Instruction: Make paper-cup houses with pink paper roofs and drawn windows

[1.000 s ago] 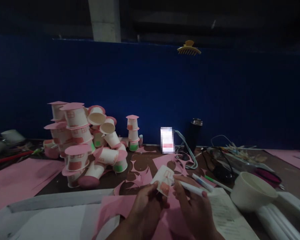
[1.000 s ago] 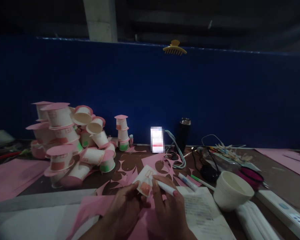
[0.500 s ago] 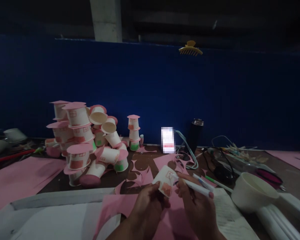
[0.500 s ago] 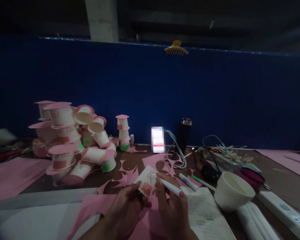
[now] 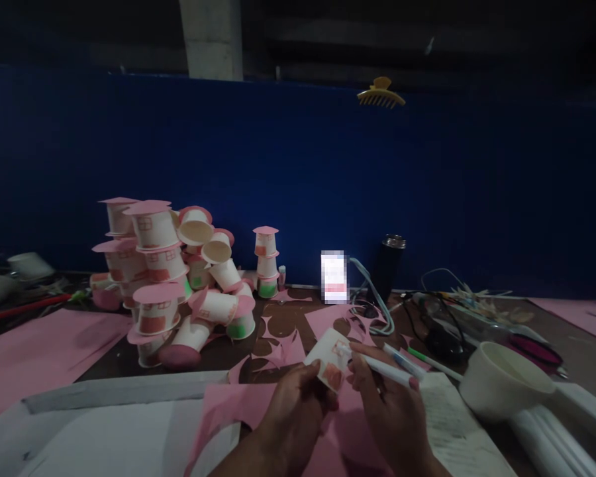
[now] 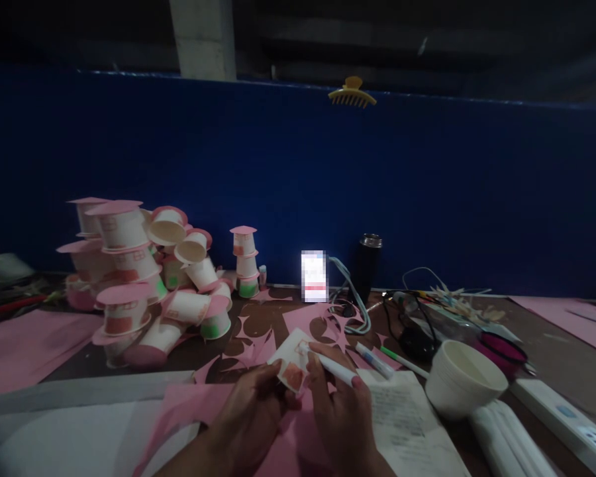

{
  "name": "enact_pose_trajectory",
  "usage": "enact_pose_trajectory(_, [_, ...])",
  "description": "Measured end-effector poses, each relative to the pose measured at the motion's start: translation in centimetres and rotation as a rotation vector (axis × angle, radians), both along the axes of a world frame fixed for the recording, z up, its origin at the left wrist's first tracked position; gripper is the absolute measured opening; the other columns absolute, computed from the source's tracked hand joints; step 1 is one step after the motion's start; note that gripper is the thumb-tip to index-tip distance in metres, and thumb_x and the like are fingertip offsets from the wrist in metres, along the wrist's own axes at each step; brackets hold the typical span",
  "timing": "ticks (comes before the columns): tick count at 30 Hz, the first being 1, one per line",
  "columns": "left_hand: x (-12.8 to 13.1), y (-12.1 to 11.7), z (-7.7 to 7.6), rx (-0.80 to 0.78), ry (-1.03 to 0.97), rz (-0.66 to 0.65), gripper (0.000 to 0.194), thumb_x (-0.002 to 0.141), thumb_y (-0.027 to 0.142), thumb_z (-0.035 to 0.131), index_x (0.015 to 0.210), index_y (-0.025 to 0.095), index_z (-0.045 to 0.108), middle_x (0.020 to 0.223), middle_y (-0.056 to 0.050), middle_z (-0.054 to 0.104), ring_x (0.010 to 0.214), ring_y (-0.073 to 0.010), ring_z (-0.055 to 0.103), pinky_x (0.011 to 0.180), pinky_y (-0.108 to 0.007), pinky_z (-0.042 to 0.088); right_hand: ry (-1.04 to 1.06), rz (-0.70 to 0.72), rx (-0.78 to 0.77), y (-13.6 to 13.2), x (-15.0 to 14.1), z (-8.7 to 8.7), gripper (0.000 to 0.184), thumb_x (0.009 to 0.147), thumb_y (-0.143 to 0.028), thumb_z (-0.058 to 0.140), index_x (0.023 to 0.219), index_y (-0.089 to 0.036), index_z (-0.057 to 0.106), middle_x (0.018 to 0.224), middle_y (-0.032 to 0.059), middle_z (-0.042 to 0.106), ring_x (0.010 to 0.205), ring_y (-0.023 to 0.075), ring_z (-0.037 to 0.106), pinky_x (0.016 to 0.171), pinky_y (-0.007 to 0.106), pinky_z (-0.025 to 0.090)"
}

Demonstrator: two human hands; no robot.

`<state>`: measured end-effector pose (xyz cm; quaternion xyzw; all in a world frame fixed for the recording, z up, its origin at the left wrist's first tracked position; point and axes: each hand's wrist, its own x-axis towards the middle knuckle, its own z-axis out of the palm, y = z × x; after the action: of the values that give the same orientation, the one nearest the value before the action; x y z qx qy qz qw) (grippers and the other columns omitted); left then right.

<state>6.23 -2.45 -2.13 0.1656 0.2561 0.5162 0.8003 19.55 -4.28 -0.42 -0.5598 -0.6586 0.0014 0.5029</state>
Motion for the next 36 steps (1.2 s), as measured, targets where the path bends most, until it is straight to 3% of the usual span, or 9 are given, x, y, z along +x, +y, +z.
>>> enact_pose_trajectory(8, [0.1, 0.0, -0.1, -0.011, 0.006, -0.005, 0.014, 0.082, 0.017, 0.051, 0.078, 0.007, 0.06, 0.071, -0.008, 0.062, 0.055, -0.0142, 0.055, 0.055, -0.027, 0.042, -0.01, -0.037, -0.028, 0.1, 0.4, -0.8, 0.032, 0.088, -0.044, 0.048, 0.088, -0.023, 0.072, 0.068, 0.005, 0.075, 0.057, 0.0207, 0.07, 0.051, 0.026, 0.054])
enact_pose_trajectory(11, [0.1, 0.0, 0.1, -0.036, -0.014, -0.002, 0.014, 0.082, 0.016, 0.051, 0.079, 0.006, 0.06, 0.071, -0.008, 0.062, 0.055, -0.0134, 0.054, 0.054, -0.026, 0.042, -0.01, -0.016, -0.023, 0.1, 0.3, -0.7, 0.033, 0.089, -0.044, 0.046, 0.094, -0.022, 0.07, 0.076, 0.0053, 0.075, 0.057, 0.0192, 0.07, 0.051, 0.026, 0.054])
enact_pose_trajectory(22, [-0.1, 0.4, -0.6, -0.037, -0.038, -0.016, 0.016, 0.081, 0.019, 0.054, 0.086, 0.005, 0.061, 0.078, -0.009, 0.064, 0.056, -0.0127, 0.055, 0.054, -0.025, 0.043, -0.011, 0.013, 0.062, 0.1, 0.1, -0.1, 0.029, 0.091, -0.039, 0.046, 0.091, -0.018, 0.067, 0.06, 0.002, 0.072, 0.052, 0.0178, 0.069, 0.058, 0.026, 0.055])
enact_pose_trajectory(29, [-0.2, 0.5, -1.1, -0.072, -0.057, -0.048, 0.022, 0.082, 0.024, 0.053, 0.092, 0.006, 0.061, 0.07, -0.006, 0.063, 0.051, -0.0117, 0.053, 0.055, -0.026, 0.044, -0.037, -0.011, 0.03, 0.1, 0.3, -0.2, 0.03, 0.09, -0.04, 0.045, 0.095, -0.02, 0.067, 0.069, 0.0024, 0.073, 0.058, 0.0182, 0.07, 0.062, 0.028, 0.055])
enact_pose_trajectory(36, [-0.3, 0.3, -0.3, -0.121, -0.087, -0.032, 0.02, 0.08, 0.02, 0.055, 0.094, 0.005, 0.059, 0.075, -0.008, 0.066, 0.052, -0.0109, 0.054, 0.052, -0.023, 0.043, 0.0, 0.036, -0.01, 0.2, 0.3, -0.1, 0.03, 0.09, -0.04, 0.045, 0.097, -0.02, 0.066, 0.072, 0.0042, 0.074, 0.063, 0.0194, 0.071, 0.057, 0.026, 0.054])
